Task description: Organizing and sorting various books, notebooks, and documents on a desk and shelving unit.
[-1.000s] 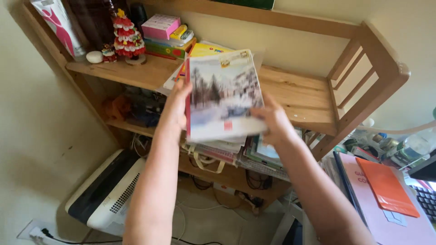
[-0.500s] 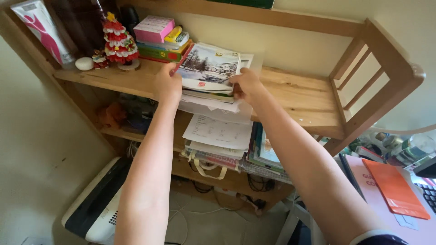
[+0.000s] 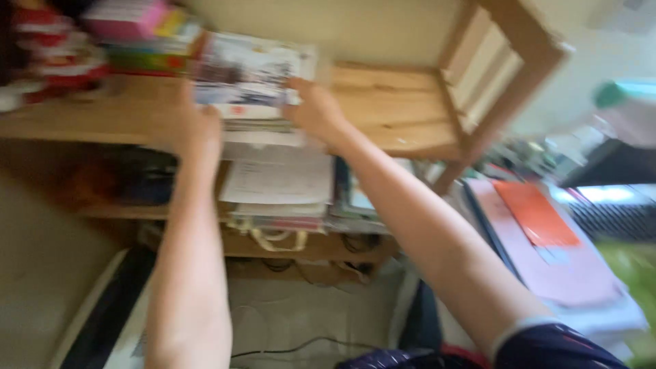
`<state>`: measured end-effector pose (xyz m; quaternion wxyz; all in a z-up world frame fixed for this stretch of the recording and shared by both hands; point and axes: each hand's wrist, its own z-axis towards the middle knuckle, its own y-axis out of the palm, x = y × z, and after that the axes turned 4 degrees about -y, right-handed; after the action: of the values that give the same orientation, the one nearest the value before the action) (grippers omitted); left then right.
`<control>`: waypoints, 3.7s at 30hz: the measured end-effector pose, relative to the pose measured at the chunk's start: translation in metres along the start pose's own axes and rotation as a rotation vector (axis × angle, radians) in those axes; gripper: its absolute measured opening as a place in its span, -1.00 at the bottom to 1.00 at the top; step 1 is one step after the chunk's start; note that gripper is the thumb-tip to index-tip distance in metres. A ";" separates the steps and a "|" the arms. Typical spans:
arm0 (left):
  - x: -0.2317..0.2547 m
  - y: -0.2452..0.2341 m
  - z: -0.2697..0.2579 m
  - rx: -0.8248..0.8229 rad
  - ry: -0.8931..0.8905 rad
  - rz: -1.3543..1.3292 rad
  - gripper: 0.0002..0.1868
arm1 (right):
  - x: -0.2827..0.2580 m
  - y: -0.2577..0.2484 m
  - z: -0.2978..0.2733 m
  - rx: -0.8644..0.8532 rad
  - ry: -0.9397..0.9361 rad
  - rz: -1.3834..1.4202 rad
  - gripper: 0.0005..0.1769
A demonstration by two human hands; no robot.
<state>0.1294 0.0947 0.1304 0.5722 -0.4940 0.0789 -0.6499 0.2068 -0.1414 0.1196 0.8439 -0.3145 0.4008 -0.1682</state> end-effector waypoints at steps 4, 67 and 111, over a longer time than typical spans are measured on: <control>0.060 0.002 -0.077 0.204 0.333 -0.208 -0.45 | -0.058 -0.065 -0.065 -0.006 0.096 0.250 -0.42; 0.463 0.150 -0.437 -0.999 -0.487 -1.680 -0.77 | 0.194 -0.457 -0.464 0.361 0.288 0.842 -0.82; 0.483 0.148 -0.459 -0.982 -0.564 -1.627 -0.79 | 0.233 -0.431 -0.495 0.368 0.650 0.981 -0.83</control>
<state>-0.0391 -0.5639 0.0683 -0.3189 -0.7167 -0.1627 -0.5985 -0.0495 -0.7836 0.0351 0.6978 0.1248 0.7000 0.0860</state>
